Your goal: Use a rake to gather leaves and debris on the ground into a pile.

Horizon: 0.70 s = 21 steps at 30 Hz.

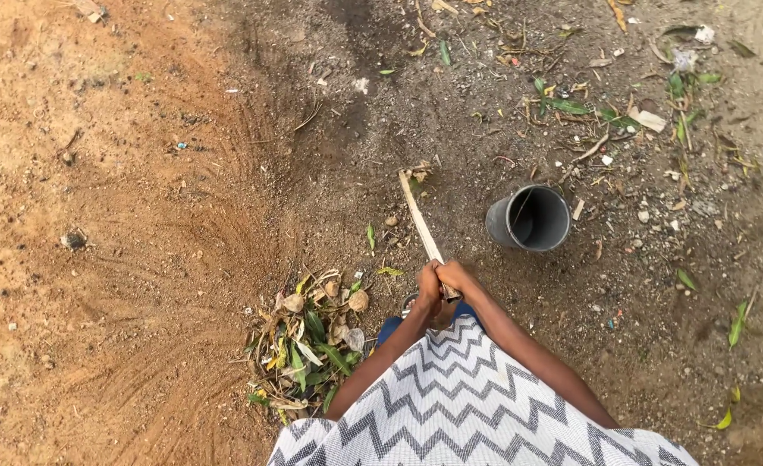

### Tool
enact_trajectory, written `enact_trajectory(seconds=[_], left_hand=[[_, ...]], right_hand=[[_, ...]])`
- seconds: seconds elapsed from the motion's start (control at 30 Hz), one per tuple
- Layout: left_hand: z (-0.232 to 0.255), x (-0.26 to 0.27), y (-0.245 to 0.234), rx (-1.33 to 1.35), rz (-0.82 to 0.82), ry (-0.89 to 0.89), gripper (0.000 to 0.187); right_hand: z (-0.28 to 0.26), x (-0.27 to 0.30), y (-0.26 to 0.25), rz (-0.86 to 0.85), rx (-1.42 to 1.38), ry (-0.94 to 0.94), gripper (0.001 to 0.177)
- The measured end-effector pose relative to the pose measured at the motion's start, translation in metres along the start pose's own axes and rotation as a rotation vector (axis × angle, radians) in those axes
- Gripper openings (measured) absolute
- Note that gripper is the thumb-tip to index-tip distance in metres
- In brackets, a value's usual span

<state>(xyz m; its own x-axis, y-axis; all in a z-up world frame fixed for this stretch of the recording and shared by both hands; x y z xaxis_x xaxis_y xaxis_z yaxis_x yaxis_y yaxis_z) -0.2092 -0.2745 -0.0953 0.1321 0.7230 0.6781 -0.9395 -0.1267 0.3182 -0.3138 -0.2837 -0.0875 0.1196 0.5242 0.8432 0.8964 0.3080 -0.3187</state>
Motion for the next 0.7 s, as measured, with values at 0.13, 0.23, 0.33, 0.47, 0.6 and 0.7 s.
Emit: enact_trajectory(seconds=[0.13,0.23,0.33,0.47,0.6,0.7], left_hand=[[0.022,-0.015,-0.009,0.034,0.072,0.004,0.029],[0.03,-0.035,-0.014,0.156,0.095,-0.013,0.028],[0.04,-0.06,-0.017,0.206,0.129,0.011,0.027],[0.074,-0.093,-0.005,0.282,0.246,0.099,0.019],[0.109,-0.121,0.015,0.364,0.313,0.196,0.016],[0.097,-0.181,0.011,0.429,0.326,0.285,0.013]], right_hand=[[-0.022,-0.038,0.009,-0.029,0.091,-0.054,0.038],[-0.047,-0.046,0.009,-0.04,0.012,-0.212,0.037],[-0.053,-0.102,0.019,-0.065,0.004,-0.305,0.037],[-0.1,-0.121,0.0,-0.047,0.272,-0.342,0.038],[-0.153,-0.114,-0.031,-0.176,0.28,-0.332,0.032],[-0.183,-0.139,-0.049,-0.225,0.253,-0.369,0.029]])
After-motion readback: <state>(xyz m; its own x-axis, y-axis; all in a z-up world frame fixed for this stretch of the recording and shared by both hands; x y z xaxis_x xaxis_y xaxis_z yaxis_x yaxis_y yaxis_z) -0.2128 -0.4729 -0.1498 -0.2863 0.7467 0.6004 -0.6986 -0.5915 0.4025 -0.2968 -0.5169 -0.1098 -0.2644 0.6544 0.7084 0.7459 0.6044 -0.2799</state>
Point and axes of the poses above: each hand's wrist, its own x-axis away from the middle knuckle, its own y-axis out of the palm, z = x × y, the point moved 1 cm from there along -x, towards the middle knuckle, and after that the axes turned 3 degrees about y, right-handed, at the moved point
